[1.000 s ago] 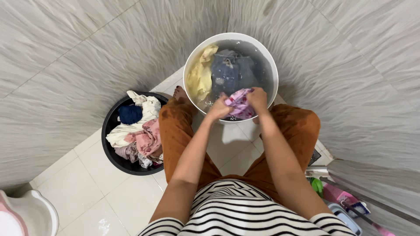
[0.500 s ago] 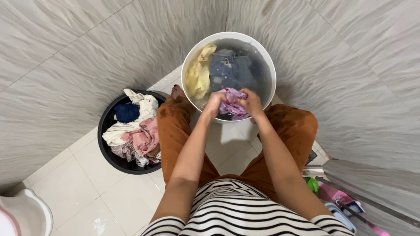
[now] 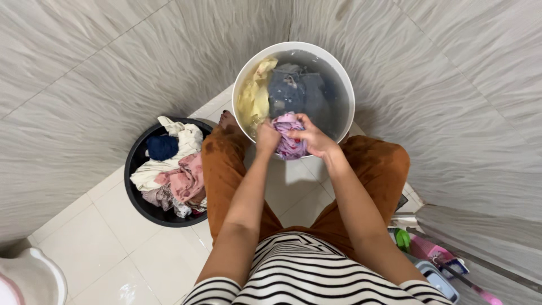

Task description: The person washes clothes by hand in a bucket, scrubbing, rinsing, and wringing out several items of clothing before placing them in a separate bin.

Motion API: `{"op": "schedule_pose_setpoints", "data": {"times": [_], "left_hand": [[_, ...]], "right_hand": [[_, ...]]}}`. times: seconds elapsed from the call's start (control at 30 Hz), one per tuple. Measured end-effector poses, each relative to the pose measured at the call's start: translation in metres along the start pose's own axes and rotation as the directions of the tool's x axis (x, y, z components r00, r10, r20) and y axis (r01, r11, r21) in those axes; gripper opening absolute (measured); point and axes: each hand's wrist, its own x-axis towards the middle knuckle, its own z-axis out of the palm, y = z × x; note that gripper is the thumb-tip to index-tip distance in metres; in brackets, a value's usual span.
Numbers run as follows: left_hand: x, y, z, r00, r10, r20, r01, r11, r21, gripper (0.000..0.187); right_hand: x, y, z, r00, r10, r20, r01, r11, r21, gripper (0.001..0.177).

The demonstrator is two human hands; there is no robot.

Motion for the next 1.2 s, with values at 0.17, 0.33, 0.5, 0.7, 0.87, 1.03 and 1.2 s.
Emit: {"op": "schedule_pose_setpoints", "data": {"times": [0.17,0.33,0.5,0.7,0.87,1.03,1.2], "left_hand": [[0.011,0.025,-0.033,0.895,-0.063,0.441,0.171,0.963,-0.210,0.031],[-0.017,0.057,-0.031,0.706,0.187,0.683,0.464,0.607,-0.645,0.041],[-0.025,0.057,-0.040,0.399,0.332,0.855,0.857,0.198,-0.477,0.049],[-0.043,0.065,-0.074,0.443,0.435,0.784,0.851,0.070,-0.520,0.059],[-0.042,0.070,-0.083,0.532,0.447,0.719,0.795,0.029,-0.606,0.054],[-0.009,0.090,-0.086,0.628,0.088,0.773,0.654,0.480,-0.585,0.036],[0.044,0.055,-0.173,0.703,0.032,0.711,0.410,0.799,-0.441,0.022]], "right_hand": [[0.006,0.017,-0.023,0.870,-0.445,-0.214,0.007,0.444,-0.896,0.042],[0.043,0.059,-0.066,0.709,-0.644,-0.289,-0.157,0.256,-0.954,0.023],[0.059,0.050,-0.116,0.901,-0.370,-0.227,-0.091,0.352,-0.932,0.042],[-0.001,-0.006,-0.115,0.989,0.052,0.141,-0.013,0.965,-0.261,0.053],[-0.035,-0.025,-0.064,0.999,0.030,-0.023,-0.033,0.987,-0.157,0.047],[-0.023,-0.032,-0.051,0.959,-0.190,-0.212,0.007,0.761,-0.649,0.022],[-0.037,-0.084,-0.122,0.667,-0.567,-0.483,0.312,0.801,-0.511,0.015]]}}
